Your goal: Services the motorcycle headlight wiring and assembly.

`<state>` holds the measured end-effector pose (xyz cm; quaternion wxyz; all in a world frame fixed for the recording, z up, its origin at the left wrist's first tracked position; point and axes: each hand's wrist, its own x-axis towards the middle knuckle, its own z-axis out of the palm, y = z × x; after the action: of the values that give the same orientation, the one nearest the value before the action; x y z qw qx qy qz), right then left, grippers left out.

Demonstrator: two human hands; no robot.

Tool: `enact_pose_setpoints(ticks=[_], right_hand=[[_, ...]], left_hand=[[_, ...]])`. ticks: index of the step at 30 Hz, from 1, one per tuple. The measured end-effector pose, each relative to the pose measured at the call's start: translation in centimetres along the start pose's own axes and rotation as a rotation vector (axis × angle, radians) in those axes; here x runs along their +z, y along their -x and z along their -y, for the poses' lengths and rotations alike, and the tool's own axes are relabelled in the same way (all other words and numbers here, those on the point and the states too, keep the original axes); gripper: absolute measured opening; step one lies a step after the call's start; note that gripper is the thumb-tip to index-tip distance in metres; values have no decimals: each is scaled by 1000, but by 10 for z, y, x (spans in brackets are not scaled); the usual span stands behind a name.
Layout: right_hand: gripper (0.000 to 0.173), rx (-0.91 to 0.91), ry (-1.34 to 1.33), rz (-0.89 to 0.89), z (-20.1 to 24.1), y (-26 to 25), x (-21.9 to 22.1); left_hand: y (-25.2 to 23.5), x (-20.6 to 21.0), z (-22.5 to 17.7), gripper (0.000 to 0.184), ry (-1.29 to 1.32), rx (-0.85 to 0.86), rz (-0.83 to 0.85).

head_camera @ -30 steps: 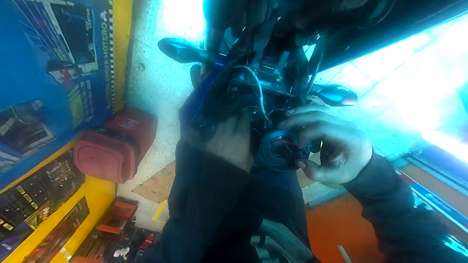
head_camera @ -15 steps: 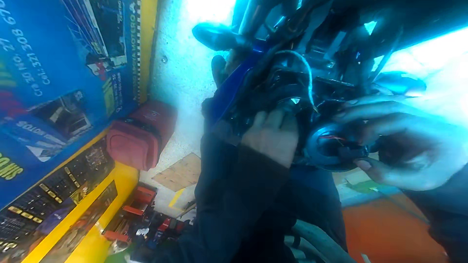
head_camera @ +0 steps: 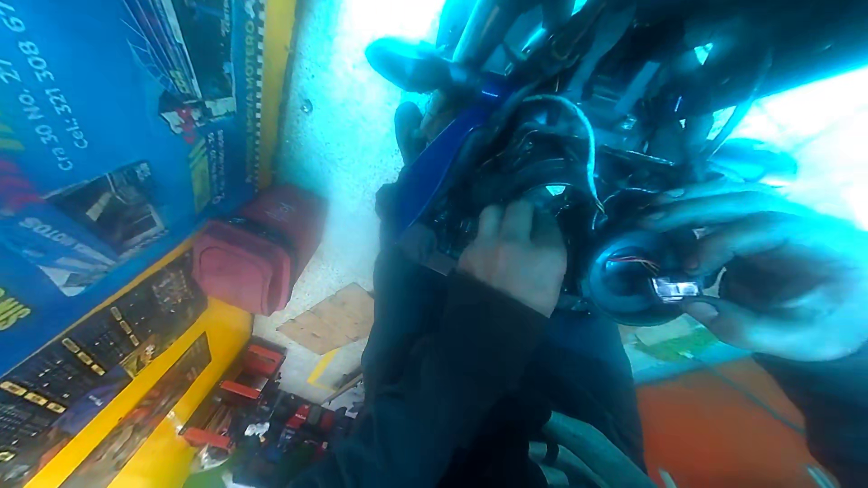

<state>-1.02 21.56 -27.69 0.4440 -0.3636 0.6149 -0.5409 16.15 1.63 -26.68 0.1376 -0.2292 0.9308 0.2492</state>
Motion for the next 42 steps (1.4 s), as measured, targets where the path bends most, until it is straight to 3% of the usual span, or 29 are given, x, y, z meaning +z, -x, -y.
enact_pose_setpoints(ticks=[2, 10, 16, 19, 21, 26, 29, 32, 36, 42], right_hand=[[27, -5, 5, -11, 1, -2, 1], [24, 40, -43, 5, 8, -7, -1], [24, 39, -31, 13, 9, -10, -3], [26, 51, -26, 29, 10, -9, -4], [26, 54, -23, 29, 10, -10, -4], [24, 42, -15, 18, 10, -12, -3], [25, 16, 17, 23, 10, -12, -3], [23, -7, 14, 19, 11, -14, -1], [22, -18, 2, 21, 10, -13, -2], [22, -28, 11, 15, 7, -13, -2]], left_hand=[[-13, -30, -20, 34, 84, -90, 162], [-21, -31, -27, 33, 157, -131, 183], [-18, -24, -18, 33, 363, -179, 124], [-7, 26, 8, 28, 298, -87, -97], [-6, 36, 9, 27, 269, -81, -170], [-19, -27, -26, 36, 296, -257, 140], [-4, 30, 6, 33, 208, -3, -217], [-12, -17, -21, 30, 321, -193, -8], [-10, -9, -25, 17, 345, -214, -212], [-16, -21, -26, 14, 223, -259, -130]])
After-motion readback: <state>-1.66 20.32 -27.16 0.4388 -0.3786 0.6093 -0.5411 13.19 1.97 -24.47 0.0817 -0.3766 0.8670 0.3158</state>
